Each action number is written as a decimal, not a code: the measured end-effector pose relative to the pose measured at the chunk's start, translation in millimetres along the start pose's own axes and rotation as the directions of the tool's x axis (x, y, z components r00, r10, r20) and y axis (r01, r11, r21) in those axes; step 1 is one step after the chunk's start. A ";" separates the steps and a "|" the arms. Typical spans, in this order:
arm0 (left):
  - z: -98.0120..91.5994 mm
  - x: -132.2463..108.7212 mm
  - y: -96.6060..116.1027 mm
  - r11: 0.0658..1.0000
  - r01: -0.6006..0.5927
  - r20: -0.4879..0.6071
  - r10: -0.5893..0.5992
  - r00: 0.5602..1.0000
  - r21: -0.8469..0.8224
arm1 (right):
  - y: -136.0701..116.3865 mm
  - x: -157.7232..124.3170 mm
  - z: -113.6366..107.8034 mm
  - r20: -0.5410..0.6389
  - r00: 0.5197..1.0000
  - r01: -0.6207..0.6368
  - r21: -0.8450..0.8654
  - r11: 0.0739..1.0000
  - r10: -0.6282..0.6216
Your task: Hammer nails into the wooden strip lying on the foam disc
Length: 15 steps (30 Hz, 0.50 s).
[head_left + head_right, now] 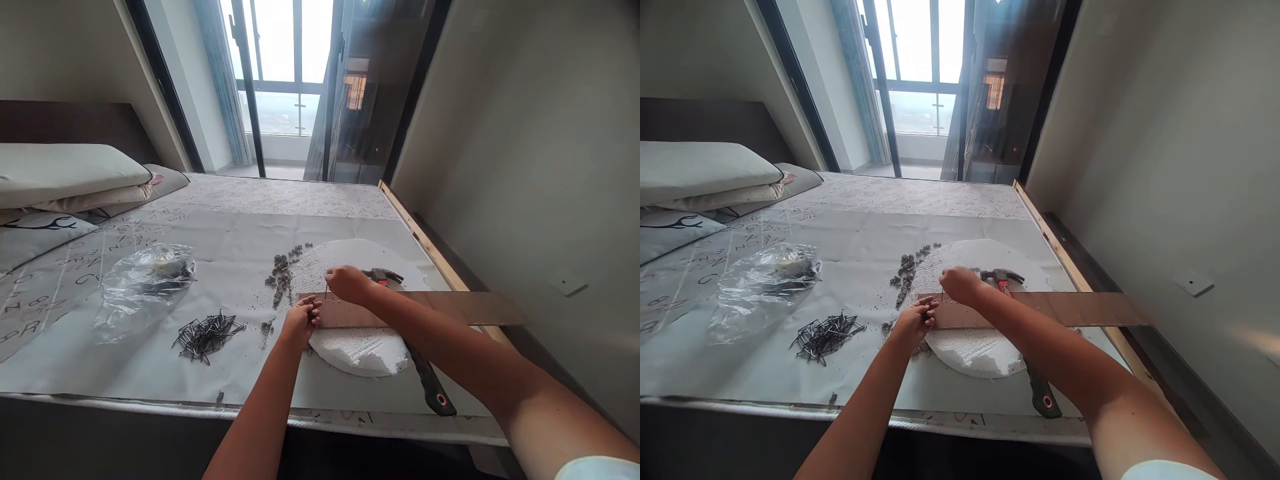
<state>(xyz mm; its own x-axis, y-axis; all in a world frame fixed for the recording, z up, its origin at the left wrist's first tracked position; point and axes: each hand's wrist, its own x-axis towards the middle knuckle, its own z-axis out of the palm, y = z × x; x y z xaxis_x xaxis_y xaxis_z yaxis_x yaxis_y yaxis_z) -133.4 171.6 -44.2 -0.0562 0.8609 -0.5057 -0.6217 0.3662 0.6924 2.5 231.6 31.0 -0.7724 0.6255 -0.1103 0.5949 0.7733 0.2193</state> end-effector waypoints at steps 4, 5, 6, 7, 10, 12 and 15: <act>0.9 0.7 0.5 0.999 0.009 0.018 -0.008 1.000 -0.031 | -11.3 2.5 -9.7 -0.033 0.997 0.077 0.086 0.993 -0.074; 1.0 0.7 0.5 0.999 0.010 0.040 -0.009 0.999 -0.040 | -16.6 3.9 -8.4 -0.025 0.995 0.101 0.106 0.989 -0.099; 1.1 0.7 0.6 0.999 0.012 0.059 -0.009 0.998 -0.042 | -21.7 5.5 -6.1 -0.015 0.993 0.117 0.123 0.986 -0.116; 1.1 0.7 0.8 0.999 0.013 0.075 -0.010 0.997 -0.036 | -25.8 6.8 -3.1 -0.004 0.992 0.125 0.137 0.983 -0.125; 0.0 -0.1 2.2 1.000 0.018 0.079 -0.018 0.997 -0.001 | -27.8 8.0 6.4 0.009 0.996 0.090 0.149 0.985 -0.093; -0.9 -1.4 3.9 1.000 0.018 0.066 -0.018 0.998 0.004 | -20.9 5.5 12.3 0.006 1.000 0.021 0.126 0.992 -0.022; -1.1 -3.8 6.0 1.000 0.007 0.054 -0.008 0.998 0.004 | -9.8 -0.3 23.5 0.031 0.997 -0.079 0.080 0.994 0.076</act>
<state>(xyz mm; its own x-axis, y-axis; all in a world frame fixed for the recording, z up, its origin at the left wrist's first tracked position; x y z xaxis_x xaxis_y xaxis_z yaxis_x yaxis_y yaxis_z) -137.8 170.1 -38.7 -0.0088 0.8760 -0.4823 -0.6189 0.3741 0.6907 2.1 226.3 6.2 -0.7174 0.6857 -0.1235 0.6697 0.7275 0.1489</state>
